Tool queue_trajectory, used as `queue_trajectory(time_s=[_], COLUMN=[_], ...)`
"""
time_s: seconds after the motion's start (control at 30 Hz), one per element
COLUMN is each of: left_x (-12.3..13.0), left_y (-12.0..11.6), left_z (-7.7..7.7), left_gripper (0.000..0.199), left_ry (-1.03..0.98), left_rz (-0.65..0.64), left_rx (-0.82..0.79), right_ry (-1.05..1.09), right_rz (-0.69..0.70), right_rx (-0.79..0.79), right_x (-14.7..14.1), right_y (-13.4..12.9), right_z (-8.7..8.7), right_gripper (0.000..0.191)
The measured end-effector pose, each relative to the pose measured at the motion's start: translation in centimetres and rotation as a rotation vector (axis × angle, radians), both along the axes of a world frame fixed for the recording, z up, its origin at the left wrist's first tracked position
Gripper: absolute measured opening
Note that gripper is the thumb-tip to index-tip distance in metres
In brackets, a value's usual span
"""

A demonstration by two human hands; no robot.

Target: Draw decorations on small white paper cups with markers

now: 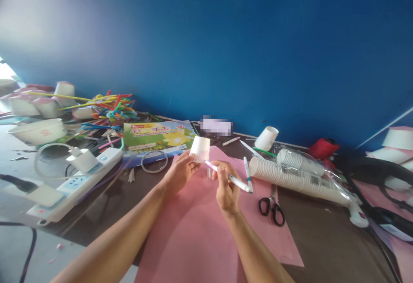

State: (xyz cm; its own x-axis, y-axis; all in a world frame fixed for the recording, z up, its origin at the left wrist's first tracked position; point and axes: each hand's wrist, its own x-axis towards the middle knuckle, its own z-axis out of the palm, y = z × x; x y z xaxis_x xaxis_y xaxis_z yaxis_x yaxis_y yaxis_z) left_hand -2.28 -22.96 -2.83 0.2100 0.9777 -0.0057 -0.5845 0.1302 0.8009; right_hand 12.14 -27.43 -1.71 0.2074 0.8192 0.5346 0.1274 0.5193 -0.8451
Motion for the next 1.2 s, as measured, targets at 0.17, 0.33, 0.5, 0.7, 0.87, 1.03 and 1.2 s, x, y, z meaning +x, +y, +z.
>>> queue_trajectory(time_s=[0.17,0.33,0.5,0.7,0.87,1.03,1.2], left_x=[0.0,0.0,-0.1,0.0,0.0,0.0,0.0], left_y=[-0.1,-0.1,-0.1,0.0,-0.1,-0.1,-0.1], left_z=[0.0,0.0,0.2,0.0,-0.1,0.0,0.2], left_gripper=[0.044,0.045,0.044,0.042,0.045,0.046,0.04], left_ry=[-0.003,-0.012,-0.021,-0.023,-0.028,-0.033,-0.043], left_rz=[-0.009,-0.005,-0.009,-0.007,-0.017,-0.014,-0.032], left_rx=[0.028,0.022,0.034,0.039,0.021,-0.011,-0.034], right_ry=[0.027,0.151,0.145,0.064,0.131,0.141,0.198], right_rz=[-0.009,0.03,0.046,0.055,-0.01,-0.084,-0.141], right_rx=[-0.013,-0.017,-0.053,-0.067,-0.087,-0.059,-0.128], right_x=[0.1,0.2,0.1,-0.2,-0.1,-0.3,-0.7], right_y=[0.2,0.7,0.5,-0.1,0.3,0.6,0.7], right_z=[-0.2,-1.3,-0.9,0.1,-0.6,-0.5,0.1], right_gripper=[0.031,0.027,0.023,0.022,0.018,0.02,0.036])
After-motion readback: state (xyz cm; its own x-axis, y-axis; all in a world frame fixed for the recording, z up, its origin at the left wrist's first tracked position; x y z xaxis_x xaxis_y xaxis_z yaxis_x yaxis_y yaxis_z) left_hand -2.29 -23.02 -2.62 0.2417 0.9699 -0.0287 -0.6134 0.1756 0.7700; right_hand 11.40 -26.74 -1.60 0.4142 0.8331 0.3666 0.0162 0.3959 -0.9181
